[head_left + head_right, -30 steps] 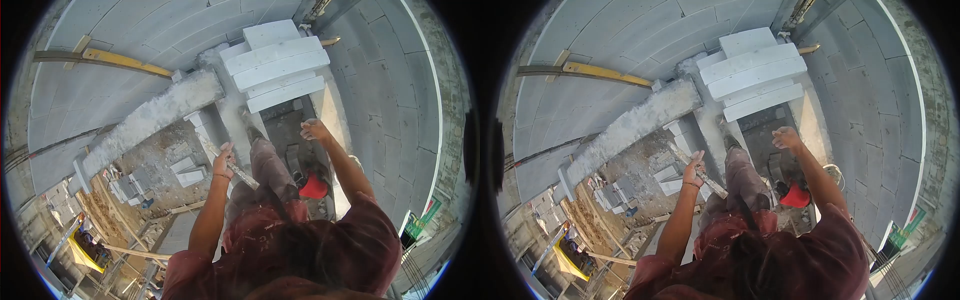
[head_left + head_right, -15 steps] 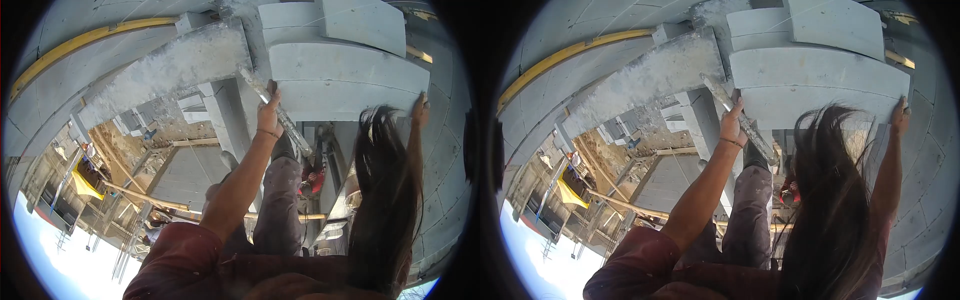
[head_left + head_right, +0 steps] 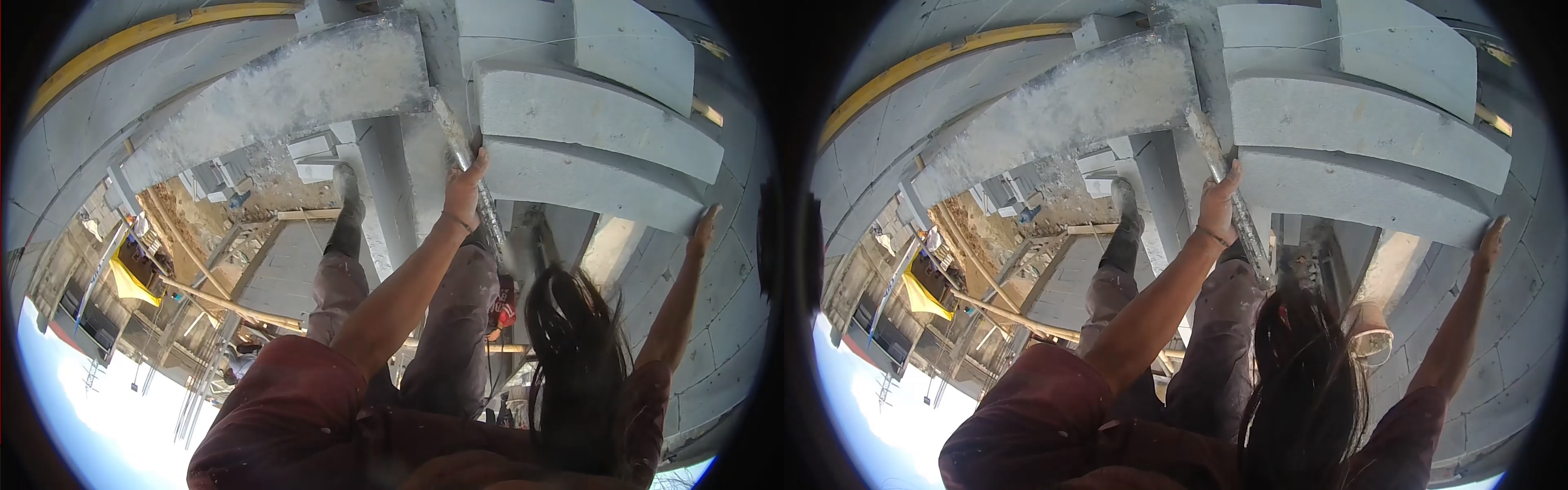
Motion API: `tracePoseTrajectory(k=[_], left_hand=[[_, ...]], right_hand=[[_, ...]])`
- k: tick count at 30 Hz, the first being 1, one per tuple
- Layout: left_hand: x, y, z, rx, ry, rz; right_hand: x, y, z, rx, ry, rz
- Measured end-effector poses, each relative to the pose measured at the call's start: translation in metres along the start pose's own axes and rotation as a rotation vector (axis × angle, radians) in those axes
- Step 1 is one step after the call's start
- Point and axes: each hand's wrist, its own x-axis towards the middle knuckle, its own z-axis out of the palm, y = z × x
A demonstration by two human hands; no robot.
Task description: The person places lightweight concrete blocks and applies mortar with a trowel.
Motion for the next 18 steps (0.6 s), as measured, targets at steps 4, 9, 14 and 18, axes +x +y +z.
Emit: tracePoseTrajectory(k=[4,9,14,18], left_hand=[[-0.005,0.019,-0.032,0.164,-0.067,-0.058],[-0.044,0.077,-0.081,0.182,-0.077,-0.085],[-0.089,0.153,-0.209,0.268,-0.005,-0.074],[-0.115,0.231,-0.313,0.254,0.193,0.026]], right_hand=[[-0.119,-0.033,-0.032,0.032,0.151,0.118],[-0.271,-0.069,-0.058,-0.033,0.38,0.081],[-0.408,-0.113,-0.015,0.09,0.323,0.2],[-0.487,-0.179,0.065,0.182,0.133,0.336]])
